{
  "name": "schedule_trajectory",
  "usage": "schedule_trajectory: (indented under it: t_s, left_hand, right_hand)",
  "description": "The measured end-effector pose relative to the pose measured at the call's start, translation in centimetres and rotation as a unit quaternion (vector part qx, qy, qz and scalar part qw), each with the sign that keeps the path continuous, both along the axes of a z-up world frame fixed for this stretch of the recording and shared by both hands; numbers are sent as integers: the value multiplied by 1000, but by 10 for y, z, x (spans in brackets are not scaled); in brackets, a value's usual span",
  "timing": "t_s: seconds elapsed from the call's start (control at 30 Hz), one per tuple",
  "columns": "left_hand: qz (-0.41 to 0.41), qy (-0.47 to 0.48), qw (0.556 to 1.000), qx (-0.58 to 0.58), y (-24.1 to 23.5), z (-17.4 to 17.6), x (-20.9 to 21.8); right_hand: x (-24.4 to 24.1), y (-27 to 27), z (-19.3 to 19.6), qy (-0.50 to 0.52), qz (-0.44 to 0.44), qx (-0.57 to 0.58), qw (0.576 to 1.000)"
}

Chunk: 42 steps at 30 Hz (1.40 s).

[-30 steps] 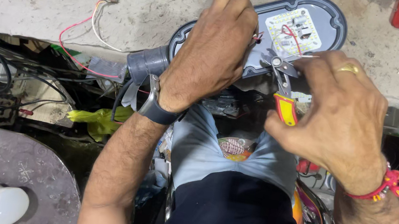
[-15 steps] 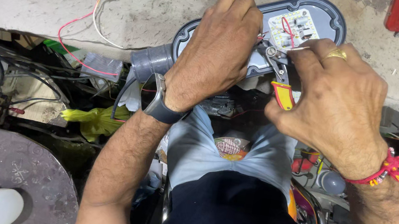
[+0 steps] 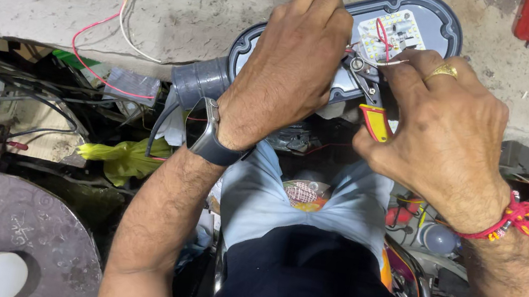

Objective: The person solders wires to a circuit board inside an LED light fixture using a soldering iron and pliers. They repeatedly heat connection points, apply solder, and trim excess wire while working on a cluttered workbench.

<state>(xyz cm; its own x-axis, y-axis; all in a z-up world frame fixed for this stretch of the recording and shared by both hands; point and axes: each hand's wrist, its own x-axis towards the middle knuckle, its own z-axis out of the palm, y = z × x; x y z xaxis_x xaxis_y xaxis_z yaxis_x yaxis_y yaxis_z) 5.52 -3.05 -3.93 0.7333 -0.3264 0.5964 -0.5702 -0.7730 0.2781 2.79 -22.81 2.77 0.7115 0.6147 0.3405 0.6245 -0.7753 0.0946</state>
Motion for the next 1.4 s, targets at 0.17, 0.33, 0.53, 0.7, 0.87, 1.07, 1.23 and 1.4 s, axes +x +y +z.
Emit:
schedule_trajectory:
  t_s: [0.17,0.33,0.53,0.7,0.87,1.07,1.23,1.4]
  left_hand:
    - [2,1,1000,4,-1,-1,-1]
    - [-6,-11,1000,-8,0,-2,0]
    - [-28,24,996,-75,5,1,1]
    - [-37,46,992,-114,7,6,0]
    - [-38,53,991,-118,6,8,-1]
    - [-41,89,986,-137,7,9,4]
    - [-29,98,984,-144,8,10,4]
    - [-31,92,986,-139,6,4,4]
  right_hand:
    - [2,-2,-3,5,12,-3,1000]
    - [3,-3,-3,10,18,-1,1000]
    - [4,-3,-3,15,23,29,999]
    - [4,-6,-5,48,8,37,998]
    - [5,-10,-10,35,27,54,998]
    - [9,-18,-22,95,14,144,985]
    - [8,-17,-32,88,24,196,976]
    - [7,-25,-44,124,9,223,967]
